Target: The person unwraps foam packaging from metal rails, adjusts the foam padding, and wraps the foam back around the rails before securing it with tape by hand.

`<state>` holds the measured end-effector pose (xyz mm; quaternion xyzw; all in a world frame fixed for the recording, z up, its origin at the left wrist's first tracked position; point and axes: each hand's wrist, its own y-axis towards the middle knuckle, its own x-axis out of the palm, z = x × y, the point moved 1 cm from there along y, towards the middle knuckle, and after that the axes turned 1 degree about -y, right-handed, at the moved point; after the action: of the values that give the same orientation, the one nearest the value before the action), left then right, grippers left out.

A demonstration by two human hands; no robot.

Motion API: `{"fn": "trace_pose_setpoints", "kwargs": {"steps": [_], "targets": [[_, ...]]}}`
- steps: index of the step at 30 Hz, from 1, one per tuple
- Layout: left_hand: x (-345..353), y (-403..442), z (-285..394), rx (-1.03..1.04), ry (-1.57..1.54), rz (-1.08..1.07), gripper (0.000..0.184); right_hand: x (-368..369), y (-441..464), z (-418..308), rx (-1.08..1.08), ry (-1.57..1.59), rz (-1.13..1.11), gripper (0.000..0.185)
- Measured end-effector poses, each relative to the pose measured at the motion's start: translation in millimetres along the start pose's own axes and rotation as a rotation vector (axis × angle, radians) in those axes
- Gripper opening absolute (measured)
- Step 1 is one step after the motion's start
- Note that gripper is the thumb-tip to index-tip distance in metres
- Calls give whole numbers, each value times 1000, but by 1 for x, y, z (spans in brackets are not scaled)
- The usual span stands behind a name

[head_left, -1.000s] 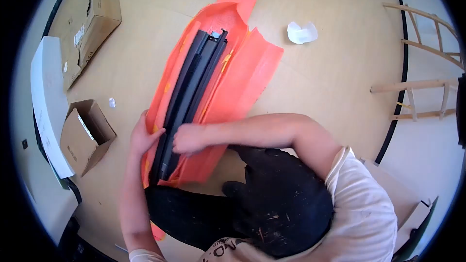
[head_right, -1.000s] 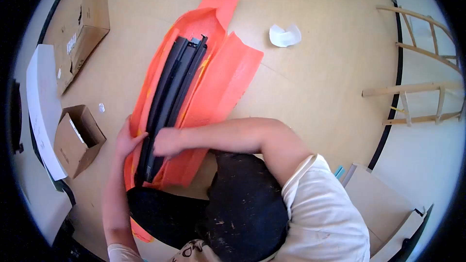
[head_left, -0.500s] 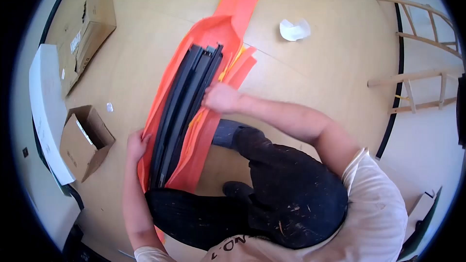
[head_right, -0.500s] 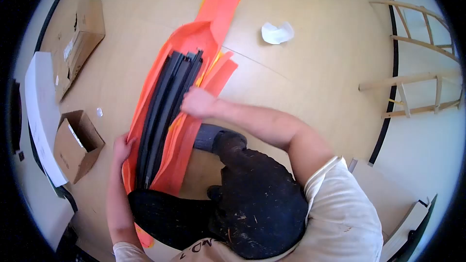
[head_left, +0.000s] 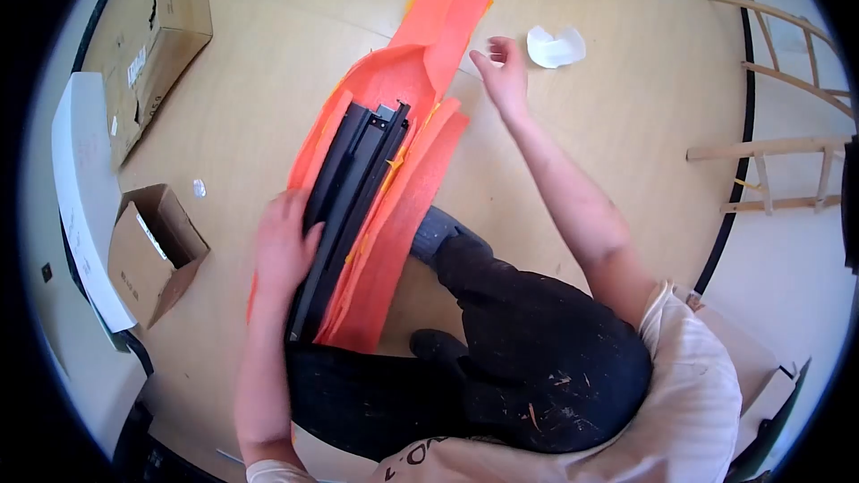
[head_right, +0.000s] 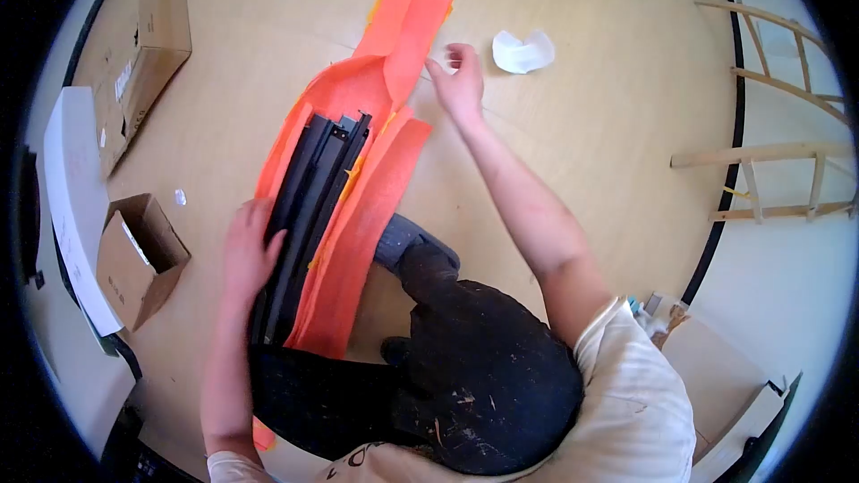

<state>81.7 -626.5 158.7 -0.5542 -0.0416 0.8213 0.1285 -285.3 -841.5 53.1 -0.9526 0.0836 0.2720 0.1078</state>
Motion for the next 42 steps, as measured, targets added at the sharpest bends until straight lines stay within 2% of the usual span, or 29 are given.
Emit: {"fn": "trace_pose_setpoints", "kwargs": {"steps": [1, 2, 4, 5, 9, 11, 12, 13, 15, 16, 18, 20, 22, 24, 27, 30, 32, 34, 35, 37, 38, 40, 41, 42], "targets": [[8, 11, 14, 24, -102, -44, 53, 0, 20, 14, 77, -129, 56, 53], [20, 21, 28, 66, -88, -18, 51, 0, 34, 19, 76, -128, 57, 53], [45, 41, 52, 181, -151, 20, 56, 8, 46, 27, 476, 720, -431, 64], [51, 49, 65, 169, -214, -10, 57, 10, 40, 6, 505, 906, -503, 67], [95, 56, 89, 120, -292, -29, 58, 44, 45, -14, 405, 1060, -581, 63], [102, 55, 91, 85, -339, -11, 61, 57, 35, -43, 245, 691, -573, 43], [103, 54, 89, 85, -338, -11, 61, 72, 28, -43, 75, 503, -516, 25], [102, 54, 87, 106, -303, 15, 60, 75, 13, -54, -51, 213, -536, 19], [105, 54, 83, 124, -268, 45, 59, 83, -34, -62, -316, 201, -514, 24], [108, 56, 81, 142, -258, 35, 59, 87, -49, -54, -597, 181, -492, 34], [112, 56, 81, 155, -251, 23, 60, 79, -88, -58, -545, 132, -530, 49], [116, 57, 89, 82, -263, -14, 60, 74, -103, -53, -620, 92, -475, 58], [113, 55, 91, 47, -332, -57, 65, 71, -113, -54, -634, 22, -422, 61], [111, 53, 91, 100, -255, 47, 68, 66, -113, -56, -650, -51, -369, 65], [100, 51, 88, 98, -307, 58, 69, 60, -100, -56, -702, -52, -285, 68], [89, 45, 68, 51, -460, 71, 62, 52, -78, -46, -653, 90, -258, 58], [70, 38, 56, -45, -453, 88, 48, 45, -58, -40, -384, 239, -175, 38], [66, 32, 38, -44, -276, 198, 51, 39, -40, -42, -39, 555, -206, 33], [64, 32, 31, -45, -273, 197, 51, 35, -30, -44, 79, 605, -277, 34], [56, 39, 23, 20, -60, 338, 59, 35, -16, -51, 74, 525, -327, 35], [54, 43, 21, 20, -62, 340, 59, 35, -12, -53, 77, 440, -375, 37], [37, 61, 19, -189, 54, 456, 69, 41, -3, -50, 147, 486, -385, 38], [41, 71, 9, -171, 102, 543, 70, 45, 0, -47, 217, 536, -396, 40], [49, 77, -3, -172, 101, 542, 70, 46, 0, -46, 217, 535, -397, 40]]}}
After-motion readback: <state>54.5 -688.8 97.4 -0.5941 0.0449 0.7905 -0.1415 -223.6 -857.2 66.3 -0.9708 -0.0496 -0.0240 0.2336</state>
